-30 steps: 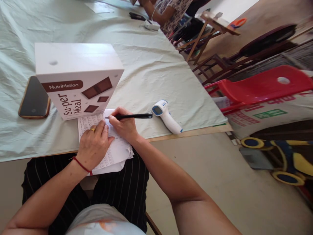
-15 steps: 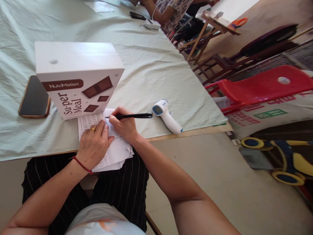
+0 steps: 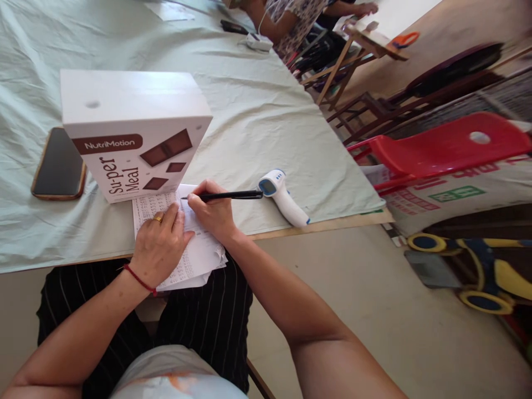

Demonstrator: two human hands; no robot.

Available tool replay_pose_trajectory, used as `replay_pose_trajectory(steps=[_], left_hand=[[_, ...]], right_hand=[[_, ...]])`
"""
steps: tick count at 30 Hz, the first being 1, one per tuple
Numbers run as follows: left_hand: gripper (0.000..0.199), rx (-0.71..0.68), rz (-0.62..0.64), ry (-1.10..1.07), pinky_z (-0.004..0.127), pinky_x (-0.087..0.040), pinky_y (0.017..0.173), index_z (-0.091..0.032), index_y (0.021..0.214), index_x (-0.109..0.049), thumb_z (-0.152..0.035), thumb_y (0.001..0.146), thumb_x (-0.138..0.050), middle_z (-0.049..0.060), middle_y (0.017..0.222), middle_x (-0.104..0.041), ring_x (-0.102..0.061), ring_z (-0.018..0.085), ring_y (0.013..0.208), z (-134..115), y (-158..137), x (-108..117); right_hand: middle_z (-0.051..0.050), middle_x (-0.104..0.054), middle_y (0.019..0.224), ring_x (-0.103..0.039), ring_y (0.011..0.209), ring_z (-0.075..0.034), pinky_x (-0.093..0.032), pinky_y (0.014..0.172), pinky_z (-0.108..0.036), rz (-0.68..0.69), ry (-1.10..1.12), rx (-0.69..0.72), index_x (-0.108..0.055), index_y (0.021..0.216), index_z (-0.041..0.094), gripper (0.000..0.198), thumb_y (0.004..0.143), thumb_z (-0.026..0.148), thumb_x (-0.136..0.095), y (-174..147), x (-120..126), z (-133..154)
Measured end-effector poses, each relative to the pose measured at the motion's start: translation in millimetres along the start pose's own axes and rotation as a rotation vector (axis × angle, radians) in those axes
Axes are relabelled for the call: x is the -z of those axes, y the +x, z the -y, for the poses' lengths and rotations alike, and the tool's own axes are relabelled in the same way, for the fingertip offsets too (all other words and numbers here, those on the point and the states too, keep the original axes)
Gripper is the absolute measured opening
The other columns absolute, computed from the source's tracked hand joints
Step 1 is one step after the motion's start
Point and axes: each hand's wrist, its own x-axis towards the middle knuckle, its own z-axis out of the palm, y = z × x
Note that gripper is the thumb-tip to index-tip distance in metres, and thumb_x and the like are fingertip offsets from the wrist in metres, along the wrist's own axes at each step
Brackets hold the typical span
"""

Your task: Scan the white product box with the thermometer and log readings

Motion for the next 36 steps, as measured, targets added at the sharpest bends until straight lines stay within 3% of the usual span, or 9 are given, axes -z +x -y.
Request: replay_pose_trajectory(steps=[11, 22, 29, 33, 36], left_hand=[[0.030, 0.051, 0.041, -0.102, 0.042, -0.061, 0.078, -0.009, 0.125, -0.073, -0.024, 0.099, -0.069, 0.020, 0.133, -0.073, -0.075, 0.033, 0.102, 0.9, -0.7, -2.1], [0.028, -0.021, -0.086, -0.022, 0.041, -0.061, 0.072, -0.005, 0.116, -0.075, -0.026, 0.099, -0.070, 0.020, 0.125, -0.076, -0.075, 0.032, 0.095, 1.1, -0.5, -3.7], [0.027, 0.009, -0.024, -0.062, 0.042, -0.061, 0.074, -0.009, 0.120, -0.072, -0.026, 0.100, -0.067, 0.021, 0.128, -0.075, -0.075, 0.032, 0.098, 0.8, -1.5, -4.9], [0.022, -0.006, -0.107, -0.090, 0.042, -0.059, 0.072, -0.010, 0.115, -0.069, -0.023, 0.097, -0.070, 0.021, 0.125, -0.075, -0.074, 0.032, 0.095, 0.8, -2.6, -8.6], [0.007, 0.001, -0.212, -0.287, 0.035, -0.057, 0.069, -0.017, 0.099, -0.061, -0.017, 0.097, -0.068, 0.010, 0.104, -0.074, -0.071, 0.023, 0.084, 9.6, -1.2, -3.2]], right_hand=[[0.005, -0.051, 0.060, -0.047, 0.063, -0.015, -0.045, 0.065, -0.031, -0.001, -0.015, 0.006, -0.048, 0.064, 0.026, 0.013, 0.073, 0.027, -0.057, 0.8, 0.3, -1.6], [0.004, -0.054, 0.061, -0.050, 0.063, -0.015, -0.047, 0.066, -0.032, 0.015, -0.006, 0.034, -0.052, 0.063, 0.026, 0.013, 0.075, 0.030, -0.057, 2.5, 0.2, -2.9], [0.004, -0.054, 0.061, -0.050, 0.064, -0.015, -0.048, 0.066, -0.032, 0.013, -0.010, 0.021, -0.052, 0.064, 0.026, 0.013, 0.075, 0.030, -0.057, 1.3, -0.2, -2.3], [0.004, -0.053, 0.061, -0.049, 0.063, -0.015, -0.047, 0.065, -0.031, 0.000, -0.001, 0.034, -0.051, 0.064, 0.026, 0.014, 0.076, 0.029, -0.058, 1.8, 0.3, -3.8], [0.005, -0.053, 0.061, -0.049, 0.063, -0.014, -0.047, 0.064, -0.030, -0.028, 0.008, 0.023, -0.051, 0.066, 0.025, 0.016, 0.079, 0.029, -0.059, 2.4, 0.8, -4.9]])
